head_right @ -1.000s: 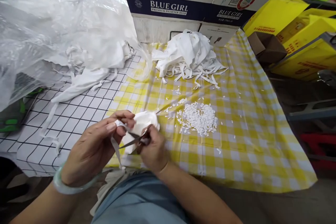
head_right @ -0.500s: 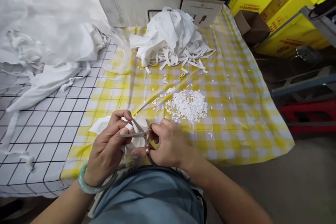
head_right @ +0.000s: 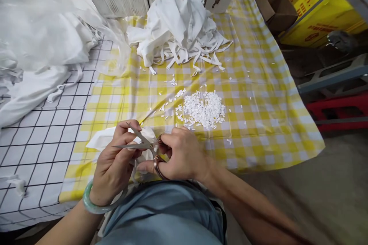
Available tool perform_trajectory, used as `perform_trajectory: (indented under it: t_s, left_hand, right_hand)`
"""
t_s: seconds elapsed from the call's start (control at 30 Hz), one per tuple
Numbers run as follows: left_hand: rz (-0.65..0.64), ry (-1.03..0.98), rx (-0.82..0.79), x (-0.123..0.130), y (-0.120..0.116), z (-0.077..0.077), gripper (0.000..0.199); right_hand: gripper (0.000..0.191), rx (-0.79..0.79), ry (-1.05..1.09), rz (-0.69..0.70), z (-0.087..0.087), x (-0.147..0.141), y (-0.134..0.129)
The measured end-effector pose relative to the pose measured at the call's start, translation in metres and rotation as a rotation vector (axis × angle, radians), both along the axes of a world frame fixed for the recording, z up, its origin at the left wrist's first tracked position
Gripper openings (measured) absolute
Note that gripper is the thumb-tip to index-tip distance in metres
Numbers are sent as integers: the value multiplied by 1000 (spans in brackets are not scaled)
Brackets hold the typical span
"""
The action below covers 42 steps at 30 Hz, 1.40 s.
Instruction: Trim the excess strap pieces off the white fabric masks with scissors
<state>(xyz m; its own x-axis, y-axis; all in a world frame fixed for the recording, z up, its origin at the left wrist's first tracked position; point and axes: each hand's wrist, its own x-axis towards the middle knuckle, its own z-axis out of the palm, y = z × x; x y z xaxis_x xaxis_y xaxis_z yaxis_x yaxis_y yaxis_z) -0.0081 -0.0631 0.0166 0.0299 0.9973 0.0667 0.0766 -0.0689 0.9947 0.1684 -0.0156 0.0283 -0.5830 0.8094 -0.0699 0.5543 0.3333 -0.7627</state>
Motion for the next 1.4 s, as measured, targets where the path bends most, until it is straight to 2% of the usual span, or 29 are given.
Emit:
perform_trajectory:
  t_s: [0.27, 0.47, 0.8, 0.93, 1.03, 1.1, 1.17, 1.23, 1.27, 1.33, 1.4]
  left_hand:
    - [-20, -41, 82, 3, 2, -3, 25]
    - [-7, -78, 55, 6, 2, -3, 25]
    - [-122, 20, 79, 20, 17, -7, 25]
    - [-186, 84, 123, 32, 37, -10, 26]
    - [-232, 155, 129, 45, 52, -15, 27]
    - [-309, 240, 117, 49, 53, -16, 27]
    - [-359, 372, 144, 45, 41, -13, 19]
    - [-310, 496, 193, 29, 18, -9, 12]
    - [-229, 544, 206, 17, 6, -7, 8]
    - [17, 642, 185, -15, -20, -5, 8]
    - [255, 809, 92, -51, -42, -8, 12]
  right_hand:
    - [50, 16, -19, -18, 0, -1, 1]
    - [50, 42, 6, -42, -4, 1, -2]
    - [52, 30, -31, -124, -11, 27, 0]
    - [52, -52, -81, -233, -17, 43, 1]
    - [53, -172, -119, -377, -24, 56, 10]
    - [54, -166, -164, -489, -26, 66, 17]
    - [52, -79, -216, -553, -25, 73, 23]
    - [48, 17, -260, -565, -22, 76, 26]
    - [47, 52, -275, -556, -20, 76, 27]
    - [43, 126, -291, -542, -19, 71, 26]
    - [38, 196, -262, -529, -18, 58, 22]
